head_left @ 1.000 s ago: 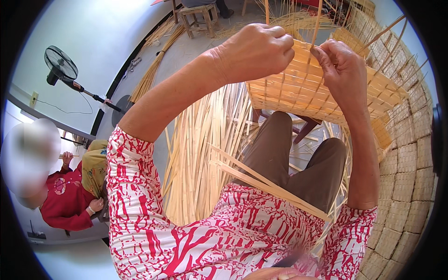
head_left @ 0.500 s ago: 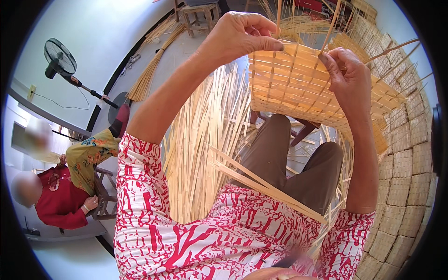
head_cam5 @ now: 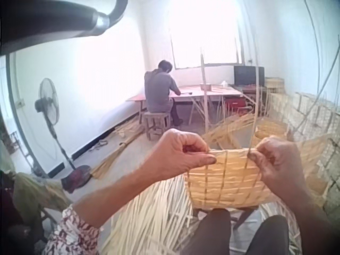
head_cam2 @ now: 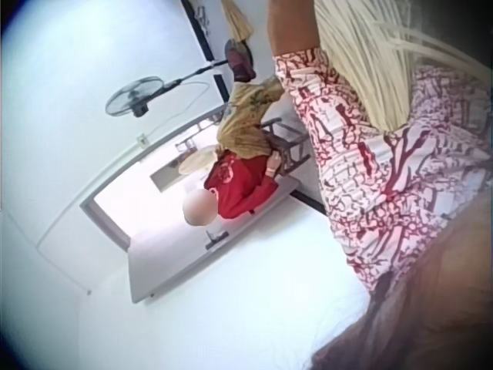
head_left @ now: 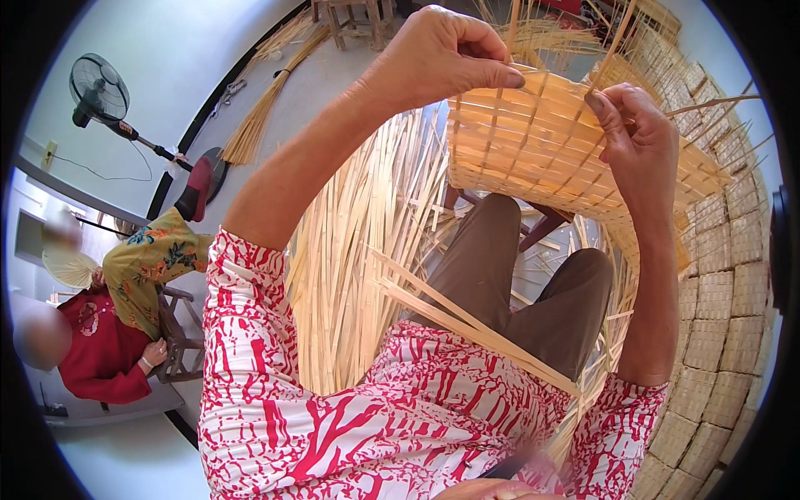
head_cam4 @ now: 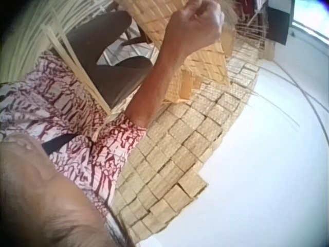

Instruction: The person weaves a rectangular basket by hand, interlacing thin bamboo strips through a pre-formed frame. They repeatedly insert and pull strips, then tap the woven surface to tighten the weave.

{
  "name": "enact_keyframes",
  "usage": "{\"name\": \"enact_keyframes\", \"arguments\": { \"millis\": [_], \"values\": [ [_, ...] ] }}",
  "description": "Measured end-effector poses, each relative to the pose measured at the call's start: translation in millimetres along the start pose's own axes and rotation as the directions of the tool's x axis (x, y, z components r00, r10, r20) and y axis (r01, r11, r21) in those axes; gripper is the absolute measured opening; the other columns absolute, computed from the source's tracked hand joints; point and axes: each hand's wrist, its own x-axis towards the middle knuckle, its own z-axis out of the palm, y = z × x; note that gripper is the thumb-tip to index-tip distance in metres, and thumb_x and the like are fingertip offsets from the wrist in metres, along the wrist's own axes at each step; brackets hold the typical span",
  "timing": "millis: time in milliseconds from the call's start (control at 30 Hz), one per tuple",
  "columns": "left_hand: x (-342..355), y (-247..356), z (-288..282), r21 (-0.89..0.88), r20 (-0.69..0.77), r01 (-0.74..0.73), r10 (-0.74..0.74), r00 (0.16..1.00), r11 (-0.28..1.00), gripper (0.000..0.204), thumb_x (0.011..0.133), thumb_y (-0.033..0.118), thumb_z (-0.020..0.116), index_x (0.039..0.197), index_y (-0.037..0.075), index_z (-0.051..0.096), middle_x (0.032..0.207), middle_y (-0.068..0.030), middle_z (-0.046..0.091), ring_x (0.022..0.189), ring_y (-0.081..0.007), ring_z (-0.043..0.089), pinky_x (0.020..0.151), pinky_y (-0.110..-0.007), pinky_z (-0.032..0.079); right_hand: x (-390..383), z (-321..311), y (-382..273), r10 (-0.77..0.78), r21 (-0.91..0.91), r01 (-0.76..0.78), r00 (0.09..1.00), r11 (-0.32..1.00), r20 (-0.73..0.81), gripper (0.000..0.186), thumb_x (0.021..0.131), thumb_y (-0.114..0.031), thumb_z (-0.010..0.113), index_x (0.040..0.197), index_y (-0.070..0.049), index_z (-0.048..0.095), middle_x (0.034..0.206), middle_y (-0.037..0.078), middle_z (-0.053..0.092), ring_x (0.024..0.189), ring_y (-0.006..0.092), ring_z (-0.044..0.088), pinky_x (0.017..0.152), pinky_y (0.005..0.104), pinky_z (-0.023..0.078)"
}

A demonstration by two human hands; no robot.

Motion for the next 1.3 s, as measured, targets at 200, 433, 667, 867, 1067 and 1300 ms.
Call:
{"name": "enact_keyframes", "arguments": {
  "millis": [200, 433, 667, 867, 1067, 1300],
  "values": [
    [-1.0, 15.9, 18.6, 0.37, -0.131, -0.168, 0.23, 0.964, 0.914, 0.025, 0.085, 0.026, 0.085, 0.09, 0.004, 0.074, 0.076, -0.0017, 0.071, 0.066, -0.011, 0.066, 0.061, -0.024, 0.051, 1.6, 1.4, -2.0, 0.008, -0.045, -0.01, 0.999, 0.999, -0.049, 0.023, 0.097, -0.022, 0.07, 0.093, 0.0, 0.071, 0.08, 0.01, 0.067, 0.065, 0.0178, 0.064, 0.06, 0.0326, 0.047],
    [-7.3, 43.8, 15.0, 0.317, -0.509, -0.231, 0.37, 0.777, 0.92, 0.018, 0.085, 0.023, 0.072, 0.096, 0.009, 0.07, 0.098, -0.0058, 0.069, 0.087, -0.0223, 0.068, 0.072, -0.037, 0.053, 15.4, 8.2, 22.3, -0.063, -0.059, 0.055, 0.985, 0.997, -0.158, 0.031, 0.098, -0.016, 0.069, 0.127, -0.008, 0.065, 0.113, 0.011, 0.072, 0.066, 0.0151, 0.064, 0.06, 0.0285, 0.05],
    [-96.6, 133.0, 30.9, -0.684, -0.187, -0.518, 0.563, 0.805, 0.514, 0.034, 0.088, 0.025, 0.08, 0.108, 0.0, 0.07, 0.099, -0.0147, 0.07, 0.086, -0.0196, 0.068, 0.071, -0.031, 0.056, -41.2, -21.7, 0.6, -0.064, -0.117, 0.049, 0.989, 0.992, -0.133, 0.046, 0.098, -0.002, 0.062, 0.142, -0.008, 0.055, 0.135, 0.012, 0.064, 0.081, 0.0139, 0.067, 0.061, 0.0255, 0.052],
    [-118.1, 147.5, 81.3, -0.828, -0.153, -0.44, 0.616, 0.773, 0.347, 0.029, 0.088, 0.02, 0.078, 0.107, -0.001, 0.07, 0.1, -0.0149, 0.07, 0.086, -0.0199, 0.069, 0.073, -0.031, 0.056, -153.7, -35.1, 28.5, 0.265, -0.144, -0.235, 0.93, 0.961, 0.255, 0.034, 0.096, 0.001, 0.06, 0.13, -0.002, 0.061, 0.124, 0.015, 0.063, 0.094, 0.0204, 0.065, 0.072, 0.0284, 0.055],
    [-120.4, 158.3, 101.2, -0.847, -0.105, -0.373, 0.568, 0.817, 0.38, 0.025, 0.088, 0.015, 0.076, 0.106, -0.001, 0.07, 0.1, -0.0151, 0.07, 0.087, -0.0201, 0.069, 0.074, -0.031, 0.056, -233.6, -35.1, 43.8, 0.245, -0.16, -0.196, 0.884, 0.967, 0.399, 0.031, 0.093, 0.001, 0.06, 0.124, -0.001, 0.063, 0.122, 0.018, 0.061, 0.105, 0.0346, 0.062, 0.089, 0.0394, 0.052],
    [-127.9, 188.1, 113.1, -0.891, -0.096, -0.32, 0.552, 0.828, 0.324, 0.021, 0.089, 0.009, 0.074, 0.105, -0.002, 0.069, 0.1, -0.0154, 0.07, 0.087, -0.0203, 0.069, 0.076, -0.031, 0.057, -272.3, -35.7, 36.1, 0.246, -0.286, -0.149, 0.905, 0.947, 0.346, 0.03, 0.089, 0.0, 0.061, 0.118, -0.003, 0.065, 0.12, 0.016, 0.063, 0.112, 0.0363, 0.059, 0.1, 0.0449, 0.044]
  ]
}}
